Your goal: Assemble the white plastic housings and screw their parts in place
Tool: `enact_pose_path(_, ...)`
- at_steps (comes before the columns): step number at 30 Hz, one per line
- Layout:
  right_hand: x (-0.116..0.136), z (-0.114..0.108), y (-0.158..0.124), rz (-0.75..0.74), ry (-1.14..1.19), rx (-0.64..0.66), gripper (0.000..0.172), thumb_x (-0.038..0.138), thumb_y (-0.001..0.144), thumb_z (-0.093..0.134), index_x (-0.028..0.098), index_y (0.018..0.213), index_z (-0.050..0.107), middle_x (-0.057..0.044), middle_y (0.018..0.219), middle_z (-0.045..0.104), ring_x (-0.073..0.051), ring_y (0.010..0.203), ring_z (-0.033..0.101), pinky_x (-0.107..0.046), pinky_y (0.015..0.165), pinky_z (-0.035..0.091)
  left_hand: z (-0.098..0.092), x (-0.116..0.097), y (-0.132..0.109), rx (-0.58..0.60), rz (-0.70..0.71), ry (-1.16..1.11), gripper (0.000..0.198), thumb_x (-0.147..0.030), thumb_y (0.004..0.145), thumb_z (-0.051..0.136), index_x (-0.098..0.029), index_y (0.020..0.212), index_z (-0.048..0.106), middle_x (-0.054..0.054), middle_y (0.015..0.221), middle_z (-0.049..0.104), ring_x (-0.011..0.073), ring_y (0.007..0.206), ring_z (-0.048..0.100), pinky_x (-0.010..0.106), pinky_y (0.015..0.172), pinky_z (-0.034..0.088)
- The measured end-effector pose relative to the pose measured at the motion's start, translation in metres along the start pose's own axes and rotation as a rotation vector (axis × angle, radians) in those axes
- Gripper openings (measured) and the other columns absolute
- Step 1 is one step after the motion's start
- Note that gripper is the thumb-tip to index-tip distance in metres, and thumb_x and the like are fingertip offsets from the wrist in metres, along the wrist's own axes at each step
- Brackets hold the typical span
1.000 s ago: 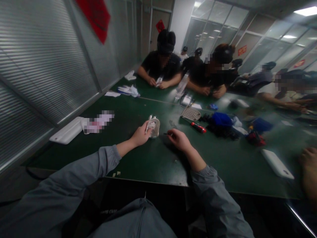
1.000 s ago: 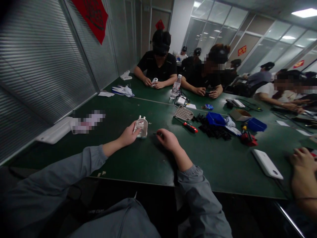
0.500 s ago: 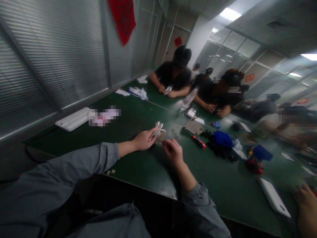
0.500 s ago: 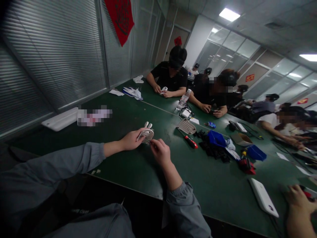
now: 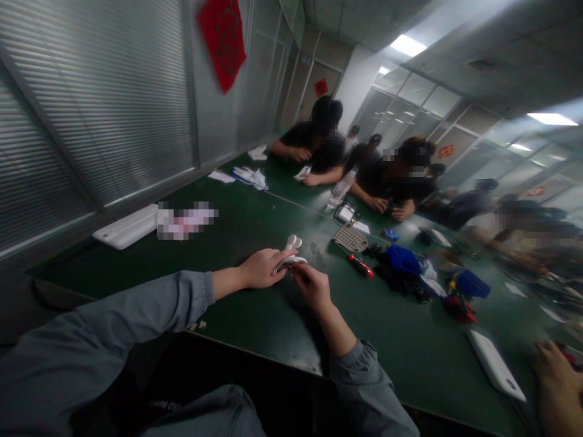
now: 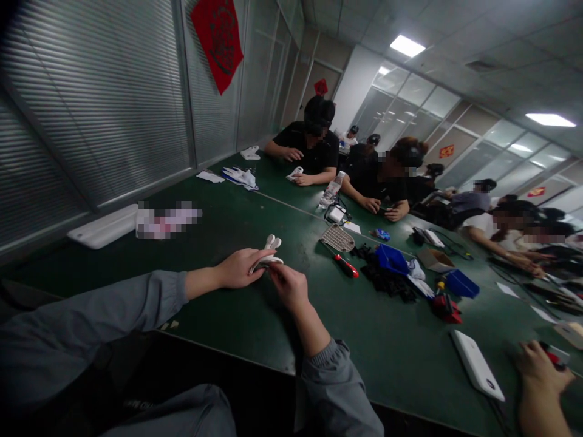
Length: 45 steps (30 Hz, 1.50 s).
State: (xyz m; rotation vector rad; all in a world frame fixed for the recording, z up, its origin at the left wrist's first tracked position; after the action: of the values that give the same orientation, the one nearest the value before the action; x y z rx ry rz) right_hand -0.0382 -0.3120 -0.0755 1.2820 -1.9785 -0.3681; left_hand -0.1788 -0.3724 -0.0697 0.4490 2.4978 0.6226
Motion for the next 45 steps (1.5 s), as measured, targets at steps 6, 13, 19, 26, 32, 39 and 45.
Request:
enact_pose_path(6,-0.002,0.001,0.000,0.019,-0.154,-0.023,0.020,0.037,0.094,0.057,0.026,0.105,0.071,-0.003,0.074,0.072,-0.016,0.060,0.066,-0.026,0.060,0.052,0.003,0.003,0.000,0.003,-0.001,0.019,0.055,-0.027,0.091,0.050,-0.021,0.145,0.040,0.007,0.103,0.068,0.0234,0.094,0.065,0.038,0.089,0.049)
enact_pose_path(13,0.001,0.002,0.002,-0.020,-0.258,-0.056,0.021,0.037,0.095,0.054,0.024,0.092,0.069,-0.003,0.065,0.068,-0.015,0.054,0.063,-0.024,0.055,0.046,0.001,0.003,0.001,0.000,-0.021,0.015,0.053,-0.023,0.090,0.050,-0.021,0.143,0.042,0.008,0.106,0.068,0.0229,0.095,0.065,0.037,0.089,0.050)
enact_pose_path(19,-0.004,0.002,-0.002,-0.023,-0.268,-0.093,0.018,0.040,0.094,0.058,0.025,0.093,0.068,-0.002,0.067,0.068,-0.015,0.056,0.063,-0.024,0.057,0.047,0.002,0.004,0.001,-0.003,-0.013,-0.004,0.053,-0.023,0.092,0.049,-0.021,0.144,0.040,0.010,0.116,0.068,0.0242,0.102,0.066,0.039,0.091,0.051)
enact_pose_path(26,-0.010,0.007,-0.001,0.052,-0.254,-0.039,0.021,0.041,0.095,0.057,0.023,0.094,0.068,-0.003,0.072,0.070,-0.014,0.061,0.065,-0.023,0.060,0.047,0.003,0.007,0.002,-0.027,-0.026,-0.051,0.049,-0.026,0.095,0.047,-0.022,0.144,0.040,0.011,0.127,0.065,0.0247,0.109,0.066,0.042,0.097,0.051)
enact_pose_path(32,-0.005,0.006,-0.001,0.041,-0.279,-0.036,0.024,0.041,0.098,0.054,0.022,0.093,0.067,-0.003,0.076,0.071,-0.012,0.063,0.064,-0.022,0.061,0.045,0.004,0.009,0.002,-0.005,-0.040,-0.081,0.049,-0.029,0.095,0.048,-0.022,0.143,0.041,0.011,0.128,0.065,0.0254,0.106,0.067,0.042,0.095,0.052)
enact_pose_path(39,-0.002,0.005,0.002,0.064,-0.266,-0.046,0.021,0.041,0.097,0.054,0.022,0.096,0.065,-0.002,0.077,0.070,-0.012,0.063,0.063,-0.021,0.059,0.044,0.003,0.008,0.003,-0.005,-0.073,-0.095,0.050,-0.027,0.093,0.048,-0.023,0.142,0.042,0.010,0.130,0.064,0.0252,0.109,0.066,0.041,0.096,0.052)
enact_pose_path(45,-0.004,0.006,0.002,0.069,-0.214,-0.019,0.021,0.042,0.096,0.055,0.022,0.094,0.064,-0.002,0.080,0.070,-0.012,0.066,0.063,-0.021,0.059,0.044,0.005,0.009,0.003,0.000,-0.090,-0.120,0.050,-0.026,0.093,0.047,-0.023,0.142,0.042,0.011,0.132,0.063,0.0256,0.113,0.065,0.042,0.099,0.051)
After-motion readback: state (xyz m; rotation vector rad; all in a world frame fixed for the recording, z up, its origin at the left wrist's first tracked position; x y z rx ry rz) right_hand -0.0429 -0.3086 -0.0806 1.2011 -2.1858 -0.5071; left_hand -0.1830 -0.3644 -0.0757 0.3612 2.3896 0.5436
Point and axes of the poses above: each hand's wrist, its own y-axis towards the middle knuckle, its own z-axis out of the palm, x = y × z, the point moved 7 cm from there along y, towards the middle knuckle
